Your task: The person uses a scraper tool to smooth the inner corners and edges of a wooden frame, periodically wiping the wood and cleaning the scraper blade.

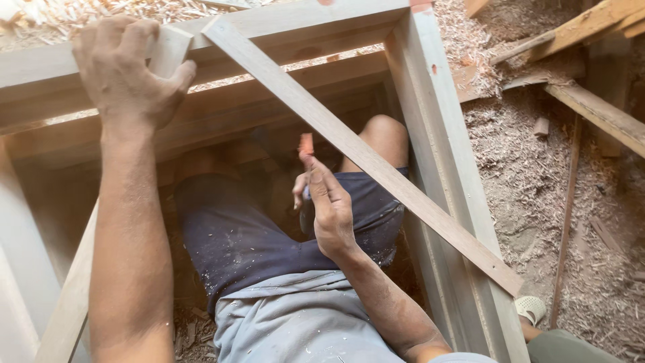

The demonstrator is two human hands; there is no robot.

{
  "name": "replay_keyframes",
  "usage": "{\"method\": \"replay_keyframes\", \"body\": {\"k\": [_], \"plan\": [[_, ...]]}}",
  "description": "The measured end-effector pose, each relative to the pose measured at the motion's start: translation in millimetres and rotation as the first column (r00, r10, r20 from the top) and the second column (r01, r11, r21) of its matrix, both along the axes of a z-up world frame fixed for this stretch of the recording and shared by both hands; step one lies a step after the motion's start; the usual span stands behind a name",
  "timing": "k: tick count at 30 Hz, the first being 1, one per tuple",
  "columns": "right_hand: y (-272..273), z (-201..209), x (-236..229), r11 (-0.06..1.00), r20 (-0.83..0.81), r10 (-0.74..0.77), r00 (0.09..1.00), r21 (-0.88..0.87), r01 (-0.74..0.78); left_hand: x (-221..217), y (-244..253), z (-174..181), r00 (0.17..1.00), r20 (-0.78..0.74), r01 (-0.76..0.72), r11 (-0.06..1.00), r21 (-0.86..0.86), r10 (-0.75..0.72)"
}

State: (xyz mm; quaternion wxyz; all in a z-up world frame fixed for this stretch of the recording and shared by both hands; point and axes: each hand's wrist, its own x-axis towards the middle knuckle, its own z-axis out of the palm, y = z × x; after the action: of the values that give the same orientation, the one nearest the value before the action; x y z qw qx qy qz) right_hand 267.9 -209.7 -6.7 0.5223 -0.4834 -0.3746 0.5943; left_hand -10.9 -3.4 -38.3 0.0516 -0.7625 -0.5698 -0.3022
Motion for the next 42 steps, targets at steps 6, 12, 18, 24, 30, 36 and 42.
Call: {"method": "replay_keyframes", "body": {"k": [6, 12, 18, 24, 30, 36, 42], "plan": [[35.5, -38.4, -34.0, 0.935, -0.087, -0.318, 0.944, 0.138, 0.328, 2.0, -4.0, 5.6, 0.999, 0.048, 0.0, 0.999, -0.035, 0.001], [63.2, -65.5, -56.9, 0.876, -0.254, -0.458, 0.852, 0.032, 0.481, 2.9, -2.9, 12.8, 0.997, 0.062, 0.04, 0.999, 0.03, -0.041], [62.9, -79.7, -66.6, 0.875, -0.179, -0.469, 0.865, 0.038, 0.483, 6.4, -3.1, 20.7, 0.994, 0.094, 0.048, 0.999, 0.001, -0.048], [55.6, -106.5, -63.2, 0.878, -0.136, -0.462, 0.876, 0.067, 0.473, 4.8, -6.5, 19.4, 0.991, 0.134, 0.014, 0.998, -0.058, -0.006], [23.2, -85.6, -65.1, 0.946, 0.076, -0.26, 0.963, -0.178, 0.27, 8.8, -8.5, 34.7, 0.992, 0.124, 0.009, 1.0, -0.027, -0.005], [-19.8, 0.7, -21.5, 0.982, 0.199, 0.09, 0.976, -0.181, -0.053, 17.5, -10.2, 32.7, 0.997, 0.076, -0.022, 0.999, -0.045, 0.025], [-19.2, 87.1, 63.6, 0.923, 0.773, -0.045, 0.633, 0.275, -0.27, 89.7, -103.9, 3.6, 0.976, 0.209, 0.04, 0.994, 0.099, -0.06]]}}
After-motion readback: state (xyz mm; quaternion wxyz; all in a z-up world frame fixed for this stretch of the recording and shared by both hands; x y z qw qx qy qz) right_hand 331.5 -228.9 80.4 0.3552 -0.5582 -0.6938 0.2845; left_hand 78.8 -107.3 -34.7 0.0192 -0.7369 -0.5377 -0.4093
